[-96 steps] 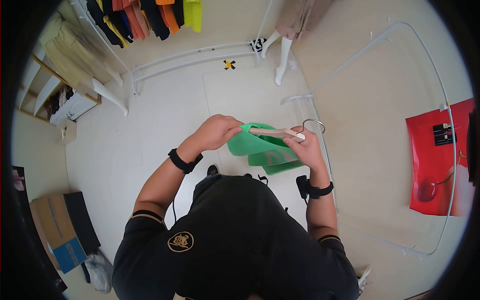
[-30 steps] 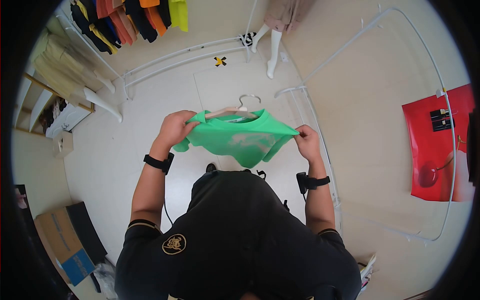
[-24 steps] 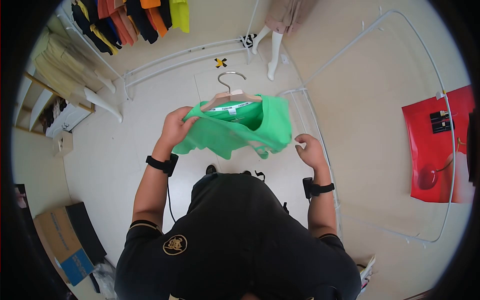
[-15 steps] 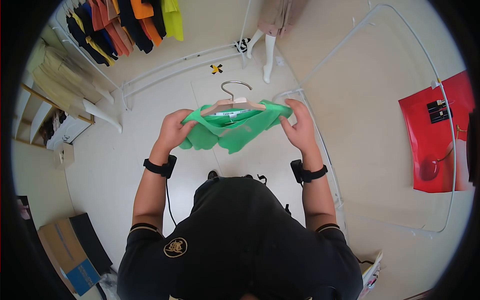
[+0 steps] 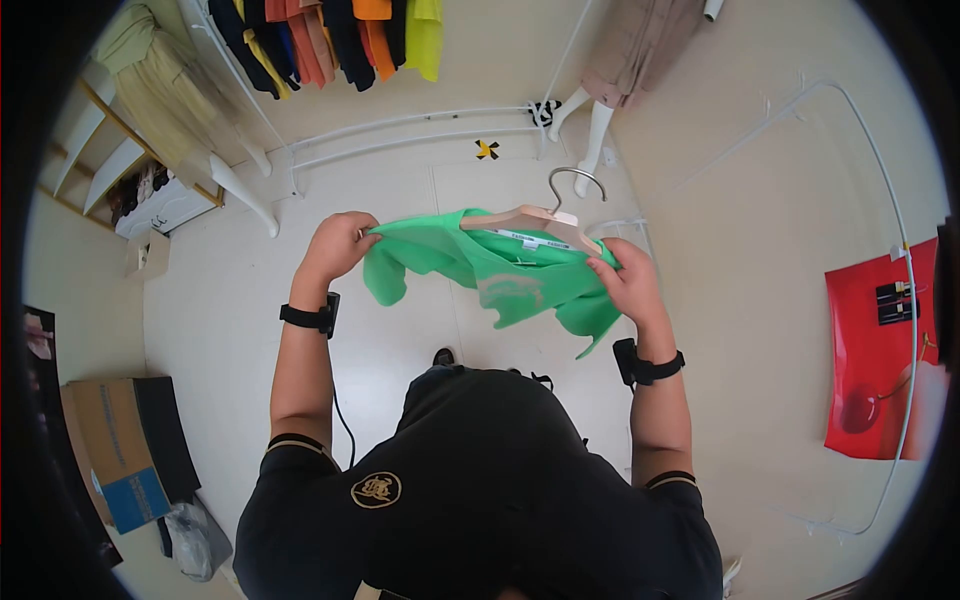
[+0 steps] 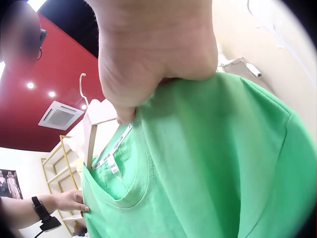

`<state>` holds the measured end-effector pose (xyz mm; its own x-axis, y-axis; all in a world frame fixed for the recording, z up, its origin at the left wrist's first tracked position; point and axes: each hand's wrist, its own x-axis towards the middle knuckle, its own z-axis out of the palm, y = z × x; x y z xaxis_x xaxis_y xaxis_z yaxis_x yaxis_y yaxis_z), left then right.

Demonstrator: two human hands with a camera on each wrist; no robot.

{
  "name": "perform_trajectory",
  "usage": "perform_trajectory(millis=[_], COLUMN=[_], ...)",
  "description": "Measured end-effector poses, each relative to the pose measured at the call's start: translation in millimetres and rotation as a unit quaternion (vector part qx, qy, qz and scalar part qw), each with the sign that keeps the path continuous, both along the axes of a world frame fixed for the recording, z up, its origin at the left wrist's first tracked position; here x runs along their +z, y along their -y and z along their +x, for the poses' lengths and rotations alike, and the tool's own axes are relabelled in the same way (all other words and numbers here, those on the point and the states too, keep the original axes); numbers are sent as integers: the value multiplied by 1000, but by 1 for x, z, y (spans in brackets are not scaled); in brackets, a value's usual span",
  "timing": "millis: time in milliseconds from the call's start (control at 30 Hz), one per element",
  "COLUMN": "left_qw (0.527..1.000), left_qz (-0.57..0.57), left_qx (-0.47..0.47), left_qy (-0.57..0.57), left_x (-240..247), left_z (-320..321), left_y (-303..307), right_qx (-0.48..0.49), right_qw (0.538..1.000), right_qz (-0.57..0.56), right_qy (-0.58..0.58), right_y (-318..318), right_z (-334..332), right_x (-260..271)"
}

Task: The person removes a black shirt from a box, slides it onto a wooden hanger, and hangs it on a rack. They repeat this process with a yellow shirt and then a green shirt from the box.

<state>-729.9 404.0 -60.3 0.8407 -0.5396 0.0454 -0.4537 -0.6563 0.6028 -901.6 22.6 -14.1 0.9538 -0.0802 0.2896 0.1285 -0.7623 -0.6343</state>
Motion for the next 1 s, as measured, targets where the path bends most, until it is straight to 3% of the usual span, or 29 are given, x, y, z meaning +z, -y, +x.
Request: perform_trajectory(millis=[167,233,267,400,467,567,600,733,867,1000], left_qw=[998,987,983,976,962,963,955,936,921,896], left_qz=[10,-142,-182,-184,-160,-96,-140,-106,-52,-73], left_qx=[24,-11,-28,-111,-200,-202,-202,-264,-293,-308], left_qy=[48,68,8,25,-97,-151,-165,-208,-252,-311], left_x=[-5,-2,7,25,26,15,12,15,15,-4], left_z=[11,9,5,-5,-7,1,0,2,1,3], left_y=[-5,2,8,36,44,41,41,34,36,45], right_qx=[1,-3,-11,-14,15,8,7,-9,21,54], right_qw=[999,998,995,996,999,997,996,990,997,996], right_qz=[37,47,58,57,-6,5,34,72,-16,-69], right_qy=[-33,-53,-75,-61,-48,-74,-78,-118,-68,-10], right_y=[-3,-6,-7,-18,-19,-25,-26,-25,-16,-3], right_z=[4,5,5,12,17,18,18,24,37,62], right_x=[-3,-2,-2,3,-2,-1,-5,-5,-17,-42])
